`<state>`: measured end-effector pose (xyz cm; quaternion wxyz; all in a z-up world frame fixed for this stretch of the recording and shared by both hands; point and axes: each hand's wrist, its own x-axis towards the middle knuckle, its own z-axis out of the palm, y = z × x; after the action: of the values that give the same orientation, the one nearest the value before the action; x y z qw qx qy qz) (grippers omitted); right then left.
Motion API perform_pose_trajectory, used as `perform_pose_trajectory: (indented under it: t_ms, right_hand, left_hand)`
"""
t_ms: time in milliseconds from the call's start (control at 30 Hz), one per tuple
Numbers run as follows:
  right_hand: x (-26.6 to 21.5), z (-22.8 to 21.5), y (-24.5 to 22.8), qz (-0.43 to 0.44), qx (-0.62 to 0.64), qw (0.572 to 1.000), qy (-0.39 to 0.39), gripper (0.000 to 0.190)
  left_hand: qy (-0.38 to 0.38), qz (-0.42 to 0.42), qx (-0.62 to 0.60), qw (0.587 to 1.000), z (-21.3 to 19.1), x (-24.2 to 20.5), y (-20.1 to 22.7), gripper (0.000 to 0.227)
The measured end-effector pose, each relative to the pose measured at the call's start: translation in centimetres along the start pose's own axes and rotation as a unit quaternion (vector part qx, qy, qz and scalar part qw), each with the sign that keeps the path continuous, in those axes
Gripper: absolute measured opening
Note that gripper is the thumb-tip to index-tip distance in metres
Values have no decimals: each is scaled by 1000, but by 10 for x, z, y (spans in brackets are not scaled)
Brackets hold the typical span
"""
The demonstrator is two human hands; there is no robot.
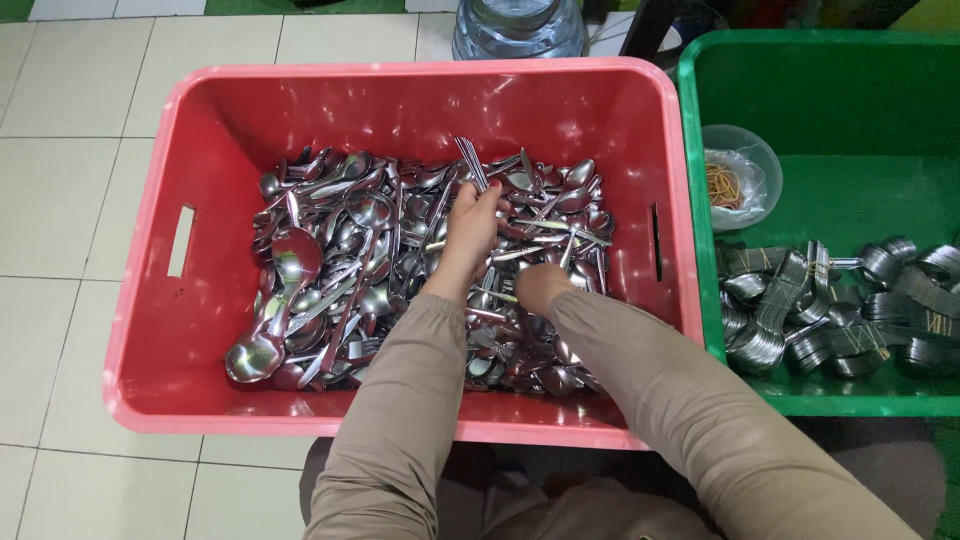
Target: Sort and stack stainless steel spoons from a large red bin into organized stacks.
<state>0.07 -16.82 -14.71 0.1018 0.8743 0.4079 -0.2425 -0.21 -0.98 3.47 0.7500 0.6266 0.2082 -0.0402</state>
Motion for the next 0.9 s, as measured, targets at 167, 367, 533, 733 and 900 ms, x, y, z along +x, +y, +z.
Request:
perform_pose_trajectory:
  t_ms: [167,367,533,733,900]
  right_hand:
    - [-32,-90,-5,64,66,994,65,19]
    - [-68,-172,22,106,190,938,269,12]
    - [-86,-198,40,110,350,828,425,3]
    - [-94,-204,4,44,640,691,333,15]
    - [-89,-193,1,-99,586,746,301,20]
  left_hand:
    - [19,32,-44,998,-2,15,-16,19]
    - [80,82,-95,989,-6,12,-6,17]
    - [76,-4,-177,981,-4,10,-3,21]
    - [77,72,-81,991,1,15,-18,35]
    - [153,60,-45,985,-6,25,-26,37]
